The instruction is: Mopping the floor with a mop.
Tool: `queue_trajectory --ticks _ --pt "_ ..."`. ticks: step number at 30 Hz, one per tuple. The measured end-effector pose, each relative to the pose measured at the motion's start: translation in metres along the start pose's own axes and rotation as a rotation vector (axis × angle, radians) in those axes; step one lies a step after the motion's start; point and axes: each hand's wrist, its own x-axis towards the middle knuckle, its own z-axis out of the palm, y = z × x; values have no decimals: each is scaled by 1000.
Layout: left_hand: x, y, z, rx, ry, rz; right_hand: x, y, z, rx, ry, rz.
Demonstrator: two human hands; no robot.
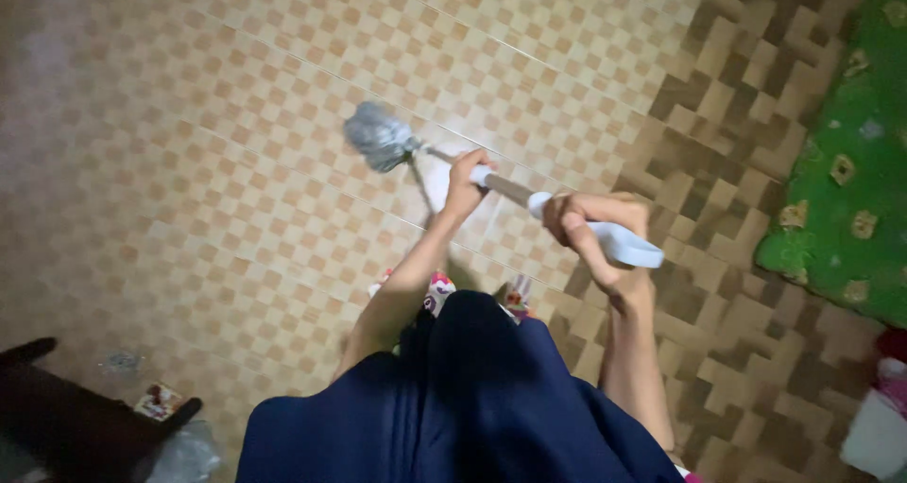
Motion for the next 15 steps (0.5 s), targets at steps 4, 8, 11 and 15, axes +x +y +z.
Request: queue_trajectory --ticks 4,8,11,15 --pt "-3 49 122 -150 -89 73 -49 -19 -71 -118 78 -69" --pt "-20 42 235 -305 -228 -42 -89 -9 -121 -395 17 -145" --pt "-40 27 302 -686 -338 -254 -113 1 -141 -506 -34 -151" --pt "-57 72 312 -428 -435 -163 -146 14 -167 -538 -34 -105"
